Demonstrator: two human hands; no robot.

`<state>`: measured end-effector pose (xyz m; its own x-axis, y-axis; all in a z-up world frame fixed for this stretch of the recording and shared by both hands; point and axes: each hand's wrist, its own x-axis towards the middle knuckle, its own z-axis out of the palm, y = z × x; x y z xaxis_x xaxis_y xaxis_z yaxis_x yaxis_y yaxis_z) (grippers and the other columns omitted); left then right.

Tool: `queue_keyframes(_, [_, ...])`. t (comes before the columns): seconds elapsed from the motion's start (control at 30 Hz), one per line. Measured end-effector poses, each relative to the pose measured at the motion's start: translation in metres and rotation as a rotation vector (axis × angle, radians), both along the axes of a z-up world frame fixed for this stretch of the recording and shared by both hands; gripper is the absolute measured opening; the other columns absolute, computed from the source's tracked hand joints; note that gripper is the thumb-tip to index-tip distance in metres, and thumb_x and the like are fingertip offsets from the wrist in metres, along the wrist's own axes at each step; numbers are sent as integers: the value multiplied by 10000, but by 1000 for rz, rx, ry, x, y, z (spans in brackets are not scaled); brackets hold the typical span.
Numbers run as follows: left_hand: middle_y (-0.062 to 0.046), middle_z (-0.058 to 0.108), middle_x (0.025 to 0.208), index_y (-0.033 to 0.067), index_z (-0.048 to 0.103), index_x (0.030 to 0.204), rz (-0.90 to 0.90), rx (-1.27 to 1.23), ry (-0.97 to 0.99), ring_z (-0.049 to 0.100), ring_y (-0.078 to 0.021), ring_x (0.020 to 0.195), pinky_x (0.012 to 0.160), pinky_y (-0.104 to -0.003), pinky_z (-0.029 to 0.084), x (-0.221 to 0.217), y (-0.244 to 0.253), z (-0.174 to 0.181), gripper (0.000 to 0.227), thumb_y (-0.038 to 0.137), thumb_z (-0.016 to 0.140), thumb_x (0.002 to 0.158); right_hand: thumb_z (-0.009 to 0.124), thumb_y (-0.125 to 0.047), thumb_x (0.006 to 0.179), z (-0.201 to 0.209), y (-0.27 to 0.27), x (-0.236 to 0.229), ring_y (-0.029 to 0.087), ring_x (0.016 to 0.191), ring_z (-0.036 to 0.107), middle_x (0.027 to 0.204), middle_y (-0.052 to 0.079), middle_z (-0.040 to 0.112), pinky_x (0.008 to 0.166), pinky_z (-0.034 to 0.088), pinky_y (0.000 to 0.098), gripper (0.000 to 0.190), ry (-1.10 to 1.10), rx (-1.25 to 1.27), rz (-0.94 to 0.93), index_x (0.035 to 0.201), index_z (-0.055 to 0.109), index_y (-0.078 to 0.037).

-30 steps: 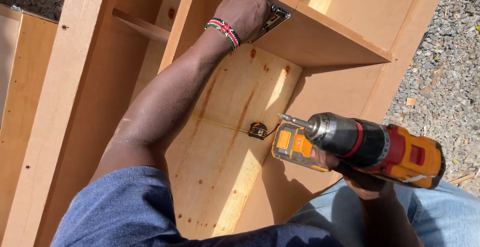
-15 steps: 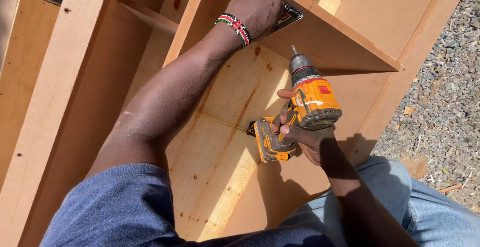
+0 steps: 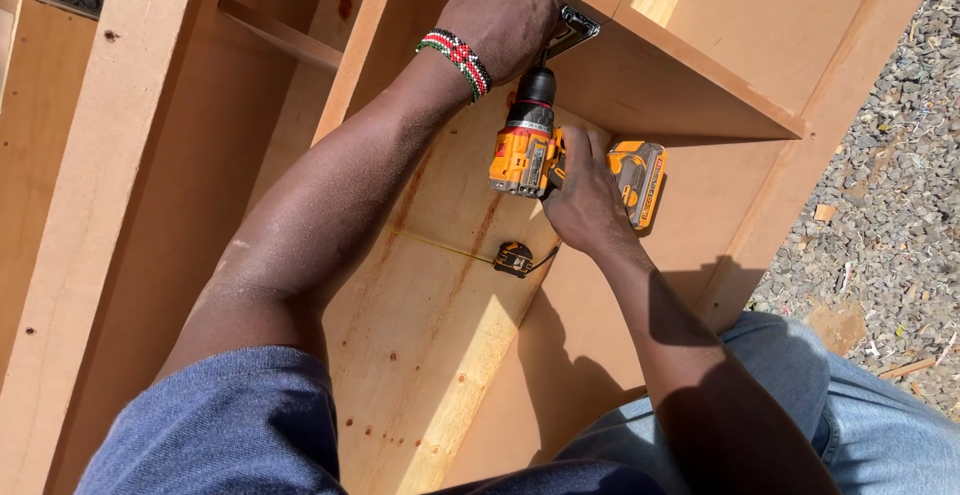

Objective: Attaching metal drawer slides to the interior of a wooden cabinet using a pencil for marking and a power drill for fastening.

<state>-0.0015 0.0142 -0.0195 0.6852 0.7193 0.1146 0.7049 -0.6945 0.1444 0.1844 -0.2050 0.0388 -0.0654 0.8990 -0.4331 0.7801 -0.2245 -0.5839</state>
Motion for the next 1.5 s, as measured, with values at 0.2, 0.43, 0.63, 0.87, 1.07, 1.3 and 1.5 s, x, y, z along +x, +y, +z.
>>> queue_keyframes(0.2, [-142, 831, 801, 170, 838, 842, 25, -73, 5, 782, -484, 660, 521, -592, 605, -1, -2, 9, 198, 234, 786, 1021, 671, -34, 829, -9, -2, -3, 498, 1099, 672, 1398, 172, 555, 867, 518, 644, 683, 10, 47, -43, 1486, 526, -151])
queue_keyframes(0.43, [-166, 838, 803, 157, 843, 853, 31, -104, 13, 776, -511, 685, 558, -616, 611, -2, -2, 13, 377, 343, 742, 1165, 710, -98, 897, -8, -3, -2, 497, 1087, 683, 1396, 176, 563, 879, 523, 636, 597, 23, 53, -61, 1465, 536, -151])
queue_keyframes(0.63, [-154, 821, 773, 147, 824, 831, 2, -61, -4, 766, -488, 644, 515, -588, 595, -3, -2, 11, 436, 351, 742, 1208, 678, -61, 877, -6, -2, -1, 479, 1013, 686, 1364, 158, 550, 812, 509, 625, 517, 34, 39, -85, 1367, 542, -160])
queue_keyframes(0.87, [-150, 839, 802, 170, 821, 855, 12, -78, 32, 785, -499, 672, 541, -607, 609, -3, 0, 11, 415, 375, 728, 1203, 693, -76, 871, -18, -3, 0, 502, 1069, 686, 1372, 178, 552, 859, 526, 640, 566, 33, 99, -74, 1413, 545, -142])
queue_keyframes(1.07, [-137, 836, 792, 181, 815, 839, 13, -59, 36, 787, -476, 652, 518, -587, 612, -3, -2, 9, 324, 327, 769, 1124, 672, -72, 859, -15, -4, -1, 474, 1064, 669, 1344, 163, 547, 853, 518, 619, 545, 52, 91, -76, 1385, 544, -145])
queue_keyframes(1.3, [-171, 837, 804, 166, 836, 845, 12, -56, 21, 787, -511, 666, 529, -608, 609, -4, 0, 7, 410, 379, 745, 1183, 693, -66, 872, -16, -4, -1, 490, 1098, 689, 1384, 169, 552, 872, 530, 633, 556, 50, 70, -93, 1402, 546, -147])
queue_keyframes(1.5, [-145, 841, 791, 187, 841, 853, 2, -31, 46, 809, -469, 666, 544, -581, 643, -5, 0, 4, 308, 320, 786, 1126, 705, -64, 887, -16, -6, -3, 453, 1073, 681, 1348, 151, 531, 883, 527, 598, 557, 81, 101, -102, 1415, 550, -154])
